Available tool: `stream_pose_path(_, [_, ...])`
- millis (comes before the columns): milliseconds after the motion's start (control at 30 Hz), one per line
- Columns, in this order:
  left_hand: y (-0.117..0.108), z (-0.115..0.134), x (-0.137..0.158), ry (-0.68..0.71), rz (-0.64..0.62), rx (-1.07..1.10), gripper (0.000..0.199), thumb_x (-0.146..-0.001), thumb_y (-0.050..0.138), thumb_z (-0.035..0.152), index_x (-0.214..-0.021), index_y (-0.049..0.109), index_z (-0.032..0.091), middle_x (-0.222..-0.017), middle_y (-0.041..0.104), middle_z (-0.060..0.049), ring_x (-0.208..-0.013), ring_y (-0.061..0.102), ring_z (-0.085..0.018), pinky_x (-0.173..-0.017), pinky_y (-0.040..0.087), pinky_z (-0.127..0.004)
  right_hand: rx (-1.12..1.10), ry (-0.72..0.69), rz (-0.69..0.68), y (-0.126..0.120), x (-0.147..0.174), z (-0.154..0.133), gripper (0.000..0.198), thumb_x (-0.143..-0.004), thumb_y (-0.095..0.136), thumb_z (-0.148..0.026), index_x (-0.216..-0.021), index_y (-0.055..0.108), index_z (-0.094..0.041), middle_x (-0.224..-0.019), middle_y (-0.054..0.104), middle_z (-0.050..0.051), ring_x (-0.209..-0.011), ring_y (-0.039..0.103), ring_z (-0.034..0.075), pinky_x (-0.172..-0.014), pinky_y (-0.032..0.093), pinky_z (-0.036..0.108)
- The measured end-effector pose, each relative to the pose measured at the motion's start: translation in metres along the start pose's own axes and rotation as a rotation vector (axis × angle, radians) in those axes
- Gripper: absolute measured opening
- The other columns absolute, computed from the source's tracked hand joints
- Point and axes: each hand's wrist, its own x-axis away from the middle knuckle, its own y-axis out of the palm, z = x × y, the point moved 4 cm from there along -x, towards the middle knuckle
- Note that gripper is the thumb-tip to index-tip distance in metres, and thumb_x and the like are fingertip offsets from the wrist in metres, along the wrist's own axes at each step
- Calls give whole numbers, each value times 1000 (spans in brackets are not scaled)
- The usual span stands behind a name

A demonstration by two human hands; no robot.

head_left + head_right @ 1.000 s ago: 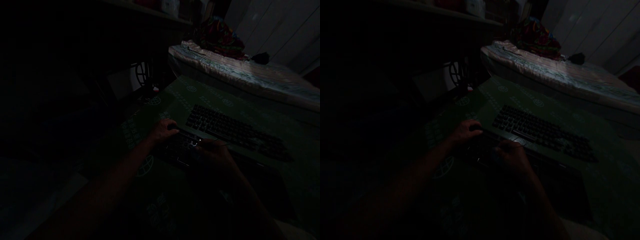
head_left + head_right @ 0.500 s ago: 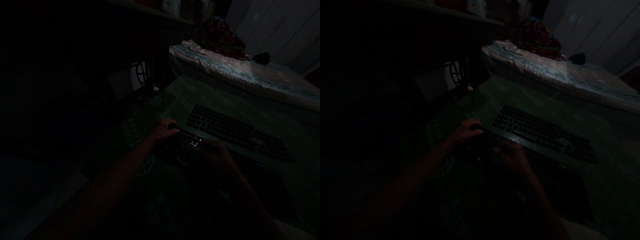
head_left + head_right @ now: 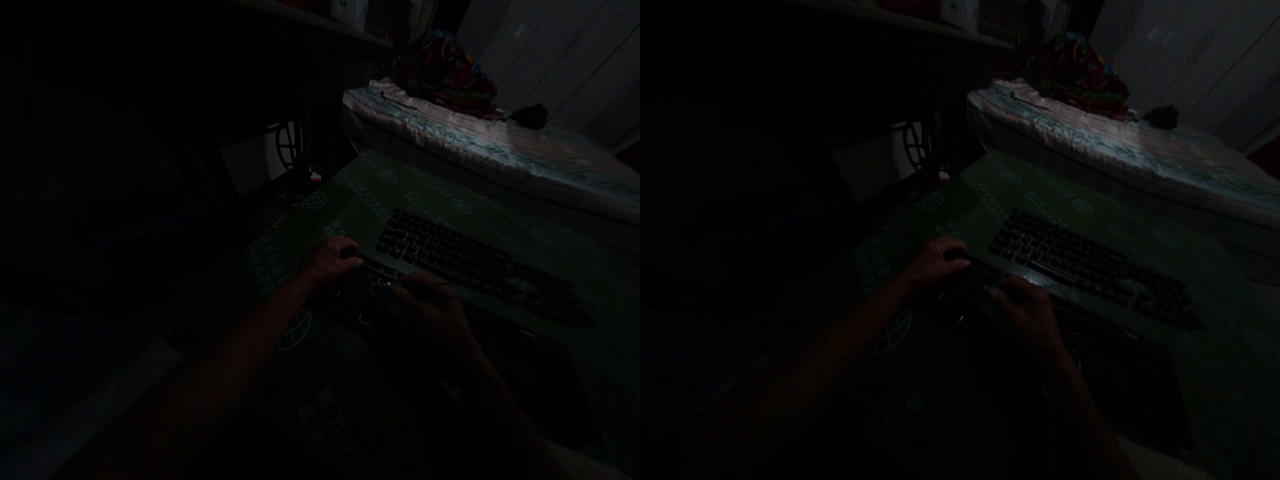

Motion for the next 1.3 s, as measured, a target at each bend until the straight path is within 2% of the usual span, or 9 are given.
stream_pose_path(133, [0,1,1,2,4,16,18,-72,62,30,-86,65,19,-90,65,-2,-87,59,-18,-78,46,-32,21,-69,-11,8,-1,4,19,-70,62,-35,-69,63,-16,-66,62,4,-63,56,16,-56,43,26])
stream_pose_path(300, [0,-1,0,-4,0,9,21,-71,62,31,-87,65,18,-91,65,-3,-87,60,-18,-79,46,-32,33,8,-39,6,0,6,20,-68,65,-35,-70,64,-15,-64,62,3,-58,54,15,-51,41,25])
stream_pose_path(400, [1,-2,-1,13,1,8,21,-71,62,32,-87,65,18,-92,65,-2,-88,60,-18,-79,46,-31,-7,-16,-12,7,1,4,21,-68,65,-35,-70,63,-14,-66,62,4,-61,55,15,-55,42,26])
stream_pose_path(467, [1,-3,-1,21,-2,12,21,-71,61,32,-87,65,18,-91,65,-2,-88,60,-18,-78,46,-31,-38,-18,-50,10,1,4,22,-67,65,-36,-71,64,-14,-67,62,4,-62,55,16,-55,42,26])
stream_pose_path(567, [1,-3,-1,17,3,9,23,-71,62,33,-87,65,18,-91,65,-2,-87,60,-18,-78,47,-31,-77,43,-100,11,3,5,24,-64,68,-37,-70,64,-14,-65,62,4,-58,54,15,-51,41,25])
stream_pose_path(667, [1,-3,-1,13,1,16,24,-71,62,35,-88,66,18,-91,65,-3,-86,60,-19,-79,47,-32,-87,84,-73,9,4,3,26,-62,70,-37,-72,64,-14,-61,61,2,-54,52,13,-48,39,23])
stream_pose_path(933, [1,-2,0,2,3,28,20,-71,62,32,-87,65,20,-92,65,-2,-88,60,-18,-81,46,-33,-45,40,-126,10,2,3,24,-63,69,-38,-67,65,-14,-62,62,3,-54,53,14,-49,41,24])
stream_pose_path(1167, [1,-4,-1,-11,-5,28,24,-70,62,33,-89,66,19,-93,65,-2,-87,60,-19,-80,47,-32,-41,-35,-82,16,1,1,22,-64,67,-35,-69,65,-15,-65,63,4,-58,55,15,-51,43,24])
stream_pose_path(1300, [0,-3,0,0,-5,33,22,-71,62,32,-88,65,19,-92,65,-2,-87,60,-18,-79,47,-32,28,-6,-130,13,0,5,18,-66,65,-32,-68,66,-15,-63,64,3,-57,56,15,-51,43,24])
